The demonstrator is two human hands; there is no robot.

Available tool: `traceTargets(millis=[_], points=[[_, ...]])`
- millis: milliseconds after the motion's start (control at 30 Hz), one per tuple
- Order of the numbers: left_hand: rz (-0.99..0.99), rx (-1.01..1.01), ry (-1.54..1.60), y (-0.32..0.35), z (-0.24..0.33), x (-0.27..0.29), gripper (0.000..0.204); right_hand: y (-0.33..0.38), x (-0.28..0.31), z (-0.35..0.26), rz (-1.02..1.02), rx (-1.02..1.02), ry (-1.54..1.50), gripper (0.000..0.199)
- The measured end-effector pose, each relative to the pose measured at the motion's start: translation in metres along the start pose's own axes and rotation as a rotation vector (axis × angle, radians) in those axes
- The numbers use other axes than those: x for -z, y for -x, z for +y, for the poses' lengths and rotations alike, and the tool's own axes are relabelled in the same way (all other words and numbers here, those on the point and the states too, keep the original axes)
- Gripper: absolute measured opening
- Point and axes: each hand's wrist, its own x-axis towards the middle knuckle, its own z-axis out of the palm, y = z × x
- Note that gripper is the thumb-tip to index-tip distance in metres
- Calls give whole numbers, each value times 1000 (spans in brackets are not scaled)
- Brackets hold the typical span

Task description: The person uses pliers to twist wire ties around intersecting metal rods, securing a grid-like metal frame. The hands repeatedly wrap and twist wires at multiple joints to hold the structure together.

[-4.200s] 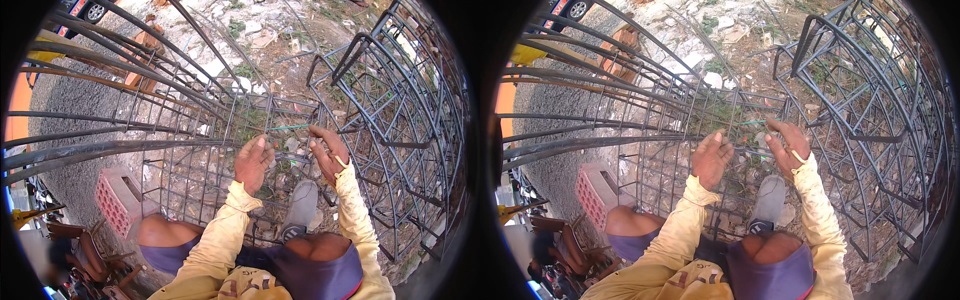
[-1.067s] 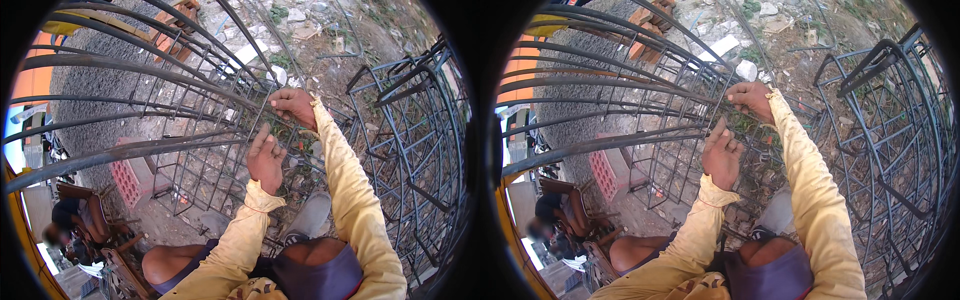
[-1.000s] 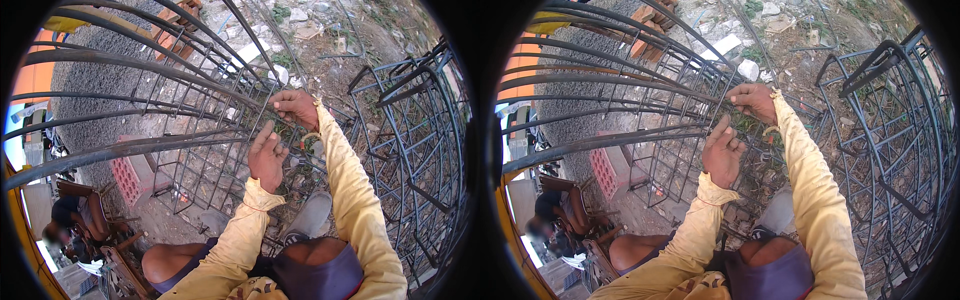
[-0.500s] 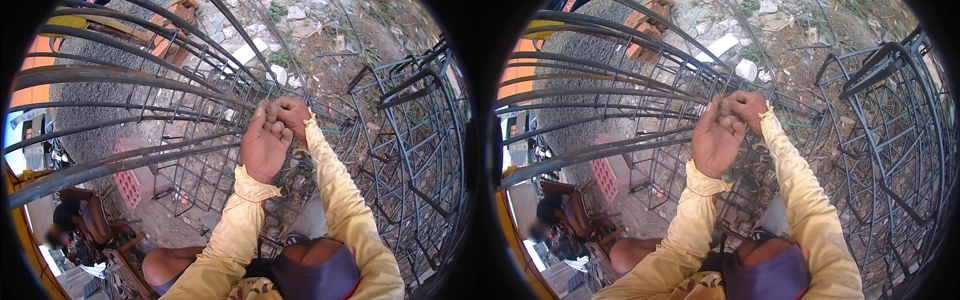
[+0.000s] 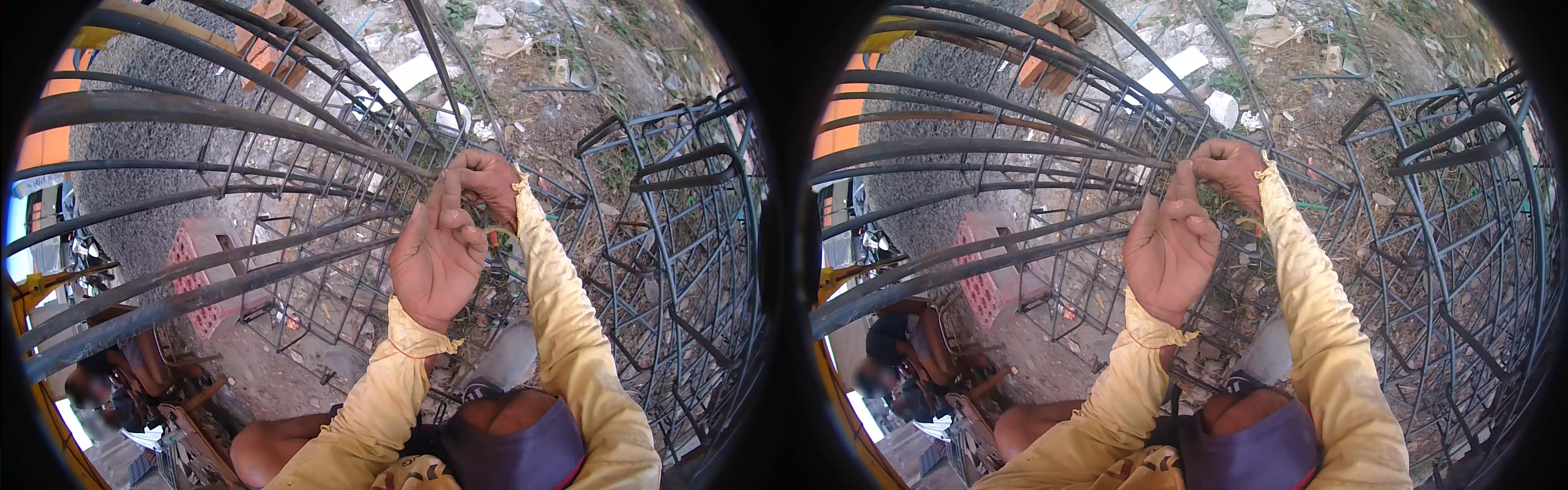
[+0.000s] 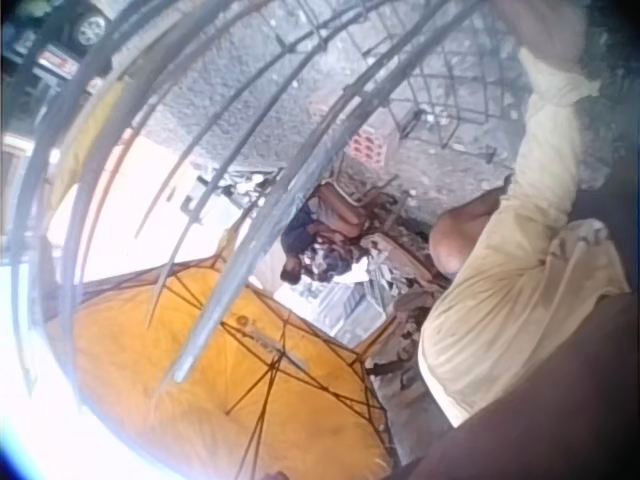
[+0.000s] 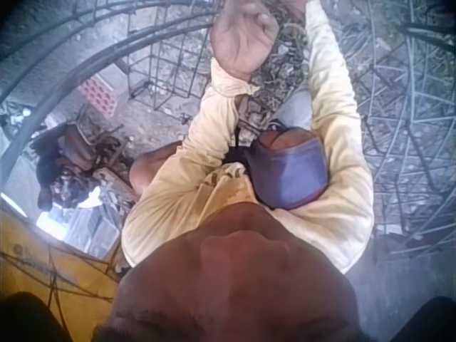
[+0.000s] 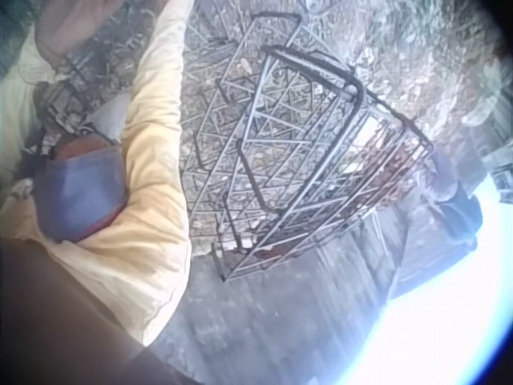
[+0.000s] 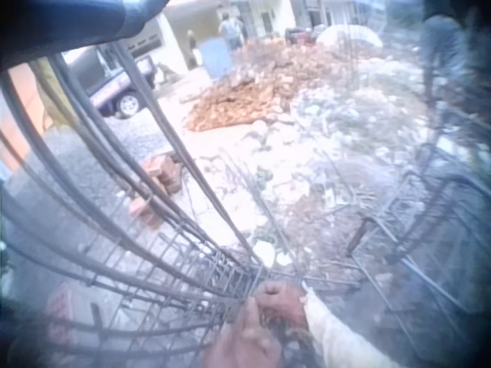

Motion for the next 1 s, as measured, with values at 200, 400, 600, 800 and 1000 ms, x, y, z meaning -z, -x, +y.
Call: traceTargets(millis=[200,400,600,800,1000], points=[[274,153,-690,52,19,-4,49,-4,-3,5,28,-44,-5,21],[181,-129,-1051,104,104,-23,36,-7,-8,-4,54,-157,9,31],[249,-348,-1304,75,104,-42,48,-9,-22,-22,137,-256,117,40],[114,-263,-1071,54,79,-46,63,-18,-24,-28,195,-291,296,35],[207,-115,-1169,-7,86,-42,50,-32,-2,-22,-88,-236,162,28]])
